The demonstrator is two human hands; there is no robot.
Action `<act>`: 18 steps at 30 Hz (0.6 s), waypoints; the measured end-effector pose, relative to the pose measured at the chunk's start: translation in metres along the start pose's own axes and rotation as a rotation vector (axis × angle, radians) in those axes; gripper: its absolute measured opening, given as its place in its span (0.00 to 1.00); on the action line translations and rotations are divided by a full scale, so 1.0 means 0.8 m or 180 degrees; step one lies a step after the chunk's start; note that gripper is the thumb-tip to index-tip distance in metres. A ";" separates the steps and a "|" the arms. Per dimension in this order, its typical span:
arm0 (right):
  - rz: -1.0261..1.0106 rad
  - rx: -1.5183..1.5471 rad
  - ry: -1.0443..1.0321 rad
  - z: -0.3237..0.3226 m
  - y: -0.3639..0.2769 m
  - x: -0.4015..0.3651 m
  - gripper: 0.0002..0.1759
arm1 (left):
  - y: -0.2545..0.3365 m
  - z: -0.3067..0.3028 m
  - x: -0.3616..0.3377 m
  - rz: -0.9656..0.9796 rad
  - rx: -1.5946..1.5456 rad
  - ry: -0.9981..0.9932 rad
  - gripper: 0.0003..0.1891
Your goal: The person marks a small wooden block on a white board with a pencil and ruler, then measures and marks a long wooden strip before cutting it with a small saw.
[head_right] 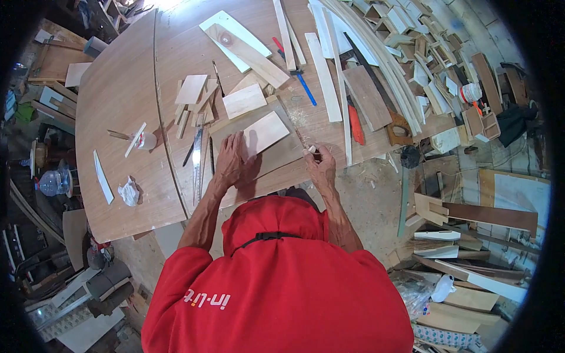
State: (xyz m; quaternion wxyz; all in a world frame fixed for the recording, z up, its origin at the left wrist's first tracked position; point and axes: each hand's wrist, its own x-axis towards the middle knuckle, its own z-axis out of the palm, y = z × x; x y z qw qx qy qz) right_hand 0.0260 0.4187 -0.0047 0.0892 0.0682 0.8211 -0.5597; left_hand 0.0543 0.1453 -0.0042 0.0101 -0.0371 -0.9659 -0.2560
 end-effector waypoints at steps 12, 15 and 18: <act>-0.0141 0.0330 -0.0070 0.009 -0.014 -0.001 0.15 | -0.013 -0.038 0.051 -0.0328 -0.0857 0.0918 0.07; 0.0021 0.0798 -0.0214 0.012 -0.027 -0.002 0.15 | -0.028 -0.020 0.054 -0.0466 -0.0649 0.0399 0.07; -0.0334 0.0732 -0.0264 0.017 -0.034 0.007 0.15 | -0.037 -0.005 0.051 -0.0437 -0.0482 0.0088 0.07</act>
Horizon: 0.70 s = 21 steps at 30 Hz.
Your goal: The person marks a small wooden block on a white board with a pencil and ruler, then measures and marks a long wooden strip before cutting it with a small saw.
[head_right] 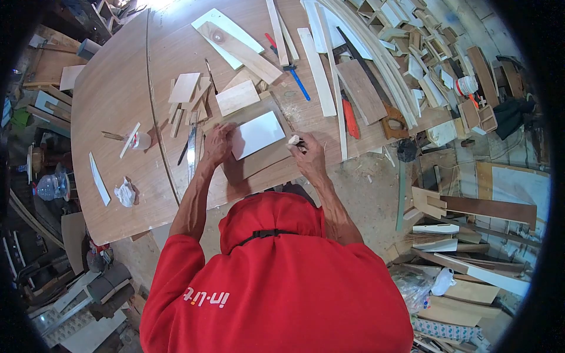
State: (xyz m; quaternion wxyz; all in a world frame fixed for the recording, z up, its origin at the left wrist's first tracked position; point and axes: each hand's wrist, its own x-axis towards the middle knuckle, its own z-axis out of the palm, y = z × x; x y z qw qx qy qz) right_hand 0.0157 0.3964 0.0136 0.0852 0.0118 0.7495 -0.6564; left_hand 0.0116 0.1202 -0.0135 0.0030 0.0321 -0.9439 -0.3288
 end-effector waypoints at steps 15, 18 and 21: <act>-0.1679 -0.1917 -0.1035 0.042 0.008 0.047 0.21 | 0.055 0.019 -0.057 0.0488 0.0083 0.0234 0.30; -0.1651 -0.1708 -0.0843 0.039 -0.001 0.042 0.24 | 0.064 0.027 -0.056 0.0655 -0.0022 0.0238 0.31; -0.1586 -0.1869 -0.0875 0.031 -0.003 0.042 0.25 | 0.074 0.033 -0.049 0.0739 -0.0216 0.0226 0.31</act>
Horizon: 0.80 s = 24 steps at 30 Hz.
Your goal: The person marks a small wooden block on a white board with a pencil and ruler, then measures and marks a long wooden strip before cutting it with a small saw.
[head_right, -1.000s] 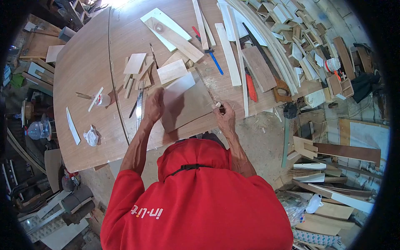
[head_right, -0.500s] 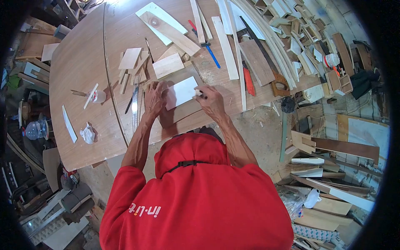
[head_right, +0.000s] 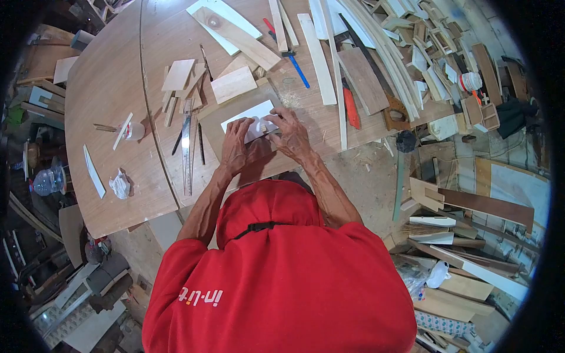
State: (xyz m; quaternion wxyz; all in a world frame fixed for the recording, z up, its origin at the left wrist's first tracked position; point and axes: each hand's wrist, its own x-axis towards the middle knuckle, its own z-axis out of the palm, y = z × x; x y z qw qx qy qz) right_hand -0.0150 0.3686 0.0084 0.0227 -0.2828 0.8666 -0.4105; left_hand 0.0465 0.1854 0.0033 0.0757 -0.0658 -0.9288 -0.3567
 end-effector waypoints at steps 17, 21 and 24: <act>0.0254 -0.0028 0.0252 0.002 0.023 -0.009 0.18 | -0.008 0.028 0.002 0.0076 0.0061 0.0272 0.17; 0.0249 -0.0011 0.0253 0.003 0.026 -0.009 0.18 | -0.013 0.027 0.000 0.0035 0.0260 0.0231 0.17; 0.0255 0.0039 0.0293 0.004 0.027 -0.009 0.20 | -0.009 0.026 0.000 -0.0107 0.0320 0.0161 0.15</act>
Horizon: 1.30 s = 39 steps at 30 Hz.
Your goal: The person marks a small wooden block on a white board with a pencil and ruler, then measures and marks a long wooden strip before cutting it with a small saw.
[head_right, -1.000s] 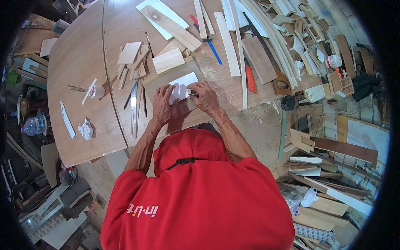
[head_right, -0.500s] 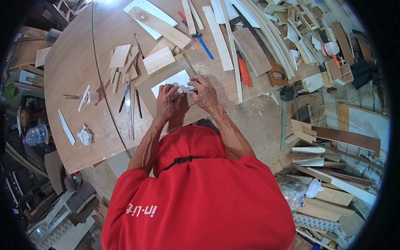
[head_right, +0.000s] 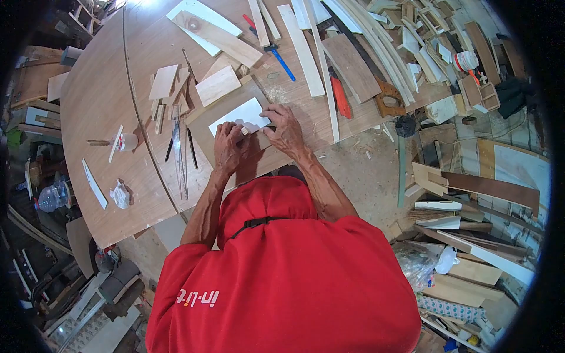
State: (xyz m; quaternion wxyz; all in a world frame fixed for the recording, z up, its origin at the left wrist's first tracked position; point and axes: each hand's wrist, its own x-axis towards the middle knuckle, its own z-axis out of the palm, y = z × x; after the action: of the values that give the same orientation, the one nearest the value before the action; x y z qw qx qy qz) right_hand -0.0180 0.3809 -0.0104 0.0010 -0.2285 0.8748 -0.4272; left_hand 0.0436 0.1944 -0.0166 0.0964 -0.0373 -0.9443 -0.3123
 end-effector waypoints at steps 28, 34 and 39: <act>0.0147 0.0185 0.0006 -0.002 0.001 0.003 0.21 | 0.000 0.007 -0.002 0.0012 -0.0136 0.0315 0.18; 0.0190 0.0214 0.0004 0.001 0.002 0.003 0.20 | 0.004 0.003 -0.004 -0.0024 -0.0171 0.0301 0.20; 0.0202 0.0204 0.0011 0.002 0.004 0.002 0.20 | 0.006 0.002 -0.004 -0.0015 -0.0275 0.0351 0.20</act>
State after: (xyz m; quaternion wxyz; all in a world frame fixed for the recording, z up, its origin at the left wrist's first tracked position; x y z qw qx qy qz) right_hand -0.0203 0.3808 -0.0130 0.0204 -0.1998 0.8675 -0.4551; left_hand 0.0476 0.1989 -0.0155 0.1459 -0.0219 -0.9233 -0.3546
